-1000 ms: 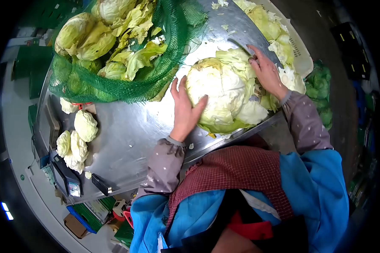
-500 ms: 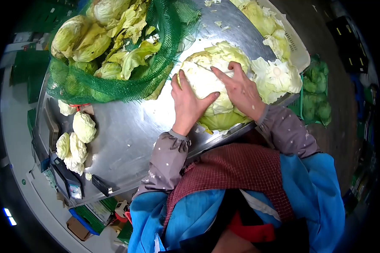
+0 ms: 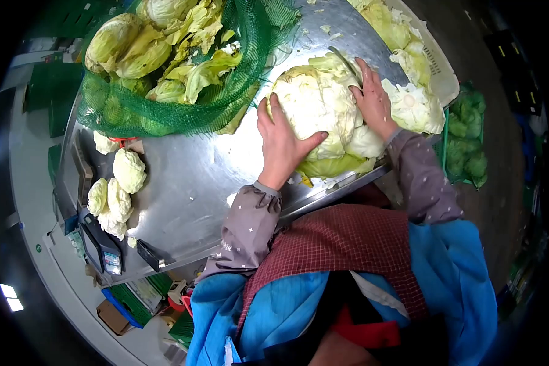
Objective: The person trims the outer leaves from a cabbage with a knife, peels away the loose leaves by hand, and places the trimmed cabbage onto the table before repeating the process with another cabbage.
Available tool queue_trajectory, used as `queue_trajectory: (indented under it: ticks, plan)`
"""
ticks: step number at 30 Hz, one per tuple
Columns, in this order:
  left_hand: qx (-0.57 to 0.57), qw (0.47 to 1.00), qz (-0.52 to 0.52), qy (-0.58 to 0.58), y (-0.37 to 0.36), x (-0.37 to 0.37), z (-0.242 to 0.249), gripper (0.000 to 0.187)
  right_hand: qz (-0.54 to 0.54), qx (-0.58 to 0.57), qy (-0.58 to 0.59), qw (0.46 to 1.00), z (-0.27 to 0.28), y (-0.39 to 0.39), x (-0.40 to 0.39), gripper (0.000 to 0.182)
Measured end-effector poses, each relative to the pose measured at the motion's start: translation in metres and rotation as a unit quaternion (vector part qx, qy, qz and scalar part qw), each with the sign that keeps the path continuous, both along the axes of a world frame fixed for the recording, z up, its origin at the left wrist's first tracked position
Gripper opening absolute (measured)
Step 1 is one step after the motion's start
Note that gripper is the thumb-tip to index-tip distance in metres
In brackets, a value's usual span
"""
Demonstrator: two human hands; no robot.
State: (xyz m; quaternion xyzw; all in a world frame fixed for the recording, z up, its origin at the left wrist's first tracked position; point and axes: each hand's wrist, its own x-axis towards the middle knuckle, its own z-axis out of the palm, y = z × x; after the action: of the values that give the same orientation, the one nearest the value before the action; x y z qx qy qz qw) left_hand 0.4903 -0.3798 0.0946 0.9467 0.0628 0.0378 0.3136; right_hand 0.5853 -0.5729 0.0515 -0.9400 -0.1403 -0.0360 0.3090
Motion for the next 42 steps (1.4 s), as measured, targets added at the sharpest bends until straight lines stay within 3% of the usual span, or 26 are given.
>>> queue_trajectory:
  ticks: [1, 2, 4, 7, 8, 11, 12, 13, 15, 16, 19, 23, 29, 33, 37, 39, 40, 42]
  plan:
    - [0.006, 1.0, -0.009, -0.013, 0.001, -0.001, -0.002, 0.113, -0.017, 0.062, 0.001, 0.998, -0.01, -0.004, 0.007, 0.056]
    - [-0.041, 0.999, -0.023, -0.01, 0.011, 0.005, -0.009, 0.113, -0.014, 0.053, 0.08, 0.995, -0.011, -0.002, 0.01, 0.06]
    - [-0.101, 0.993, -0.057, 0.037, 0.041, 0.014, -0.012, 0.111, -0.03, 0.047, 0.12, 0.991, -0.018, -0.008, 0.014, 0.061]
    - [-0.004, 0.996, -0.085, 0.017, 0.072, 0.025, -0.013, 0.105, -0.039, 0.071, 0.187, 0.979, -0.019, -0.03, 0.016, 0.066]
    - [-0.036, 0.999, 0.013, 0.006, 0.069, 0.018, -0.004, 0.105, -0.026, 0.069, 0.179, 0.981, -0.012, -0.04, 0.008, 0.064]
    - [-0.067, 0.994, 0.075, 0.042, 0.023, -0.009, 0.007, 0.108, -0.031, 0.014, 0.224, 0.974, 0.009, -0.071, 0.004, 0.063]
    - [-0.077, 0.991, 0.085, 0.072, 0.008, -0.014, 0.006, 0.111, -0.013, -0.052, 0.208, 0.977, 0.041, -0.066, 0.004, 0.058]
    - [-0.015, 0.995, 0.087, 0.05, -0.007, -0.019, -0.002, 0.112, -0.01, -0.055, 0.207, 0.977, 0.052, -0.056, 0.004, 0.058]
    - [-0.029, 0.995, 0.097, 0.002, -0.015, -0.017, -0.003, 0.113, 0.054, -0.051, -0.095, 0.993, 0.066, -0.035, 0.005, 0.046]
    - [-0.029, 0.995, 0.1, 0.0, -0.01, -0.012, -0.004, 0.113, 0.125, -0.061, -0.07, 0.988, 0.072, -0.023, 0.007, 0.039]
    - [-0.032, 0.998, -0.055, 0.0, 0.027, 0.01, -0.003, 0.11, 0.26, -0.066, -0.014, 0.963, 0.08, 0.01, 0.002, 0.043]
    - [-0.031, 0.999, -0.006, -0.011, 0.019, 0.012, -0.008, 0.109, 0.255, -0.037, 0.071, 0.964, 0.073, 0.017, -0.012, 0.045]
    - [-0.039, 0.998, 0.043, 0.007, 0.012, 0.018, -0.014, 0.108, 0.232, -0.11, -0.033, 0.966, 0.064, 0.032, -0.014, 0.049]
    - [-0.029, 0.999, 0.024, 0.019, 0.017, 0.024, -0.017, 0.109, 0.25, -0.155, -0.013, 0.956, 0.066, 0.045, 0.0, 0.051]
    - [-0.048, 0.999, 0.018, 0.015, 0.018, 0.026, -0.016, 0.108, 0.327, -0.173, -0.003, 0.929, 0.069, 0.04, 0.024, 0.054]
    - [-0.046, 0.999, 0.023, 0.011, 0.017, 0.025, -0.016, 0.108, 0.413, -0.273, 0.011, 0.869, 0.072, 0.043, 0.036, 0.057]
    - [-0.048, 0.998, 0.027, 0.011, 0.017, 0.023, -0.016, 0.108, 0.423, -0.296, 0.078, 0.853, 0.075, 0.047, 0.041, 0.059]
    - [-0.04, 0.999, 0.027, 0.0, 0.016, 0.021, -0.019, 0.108, 0.449, -0.275, 0.022, 0.85, 0.071, 0.042, 0.048, 0.058]
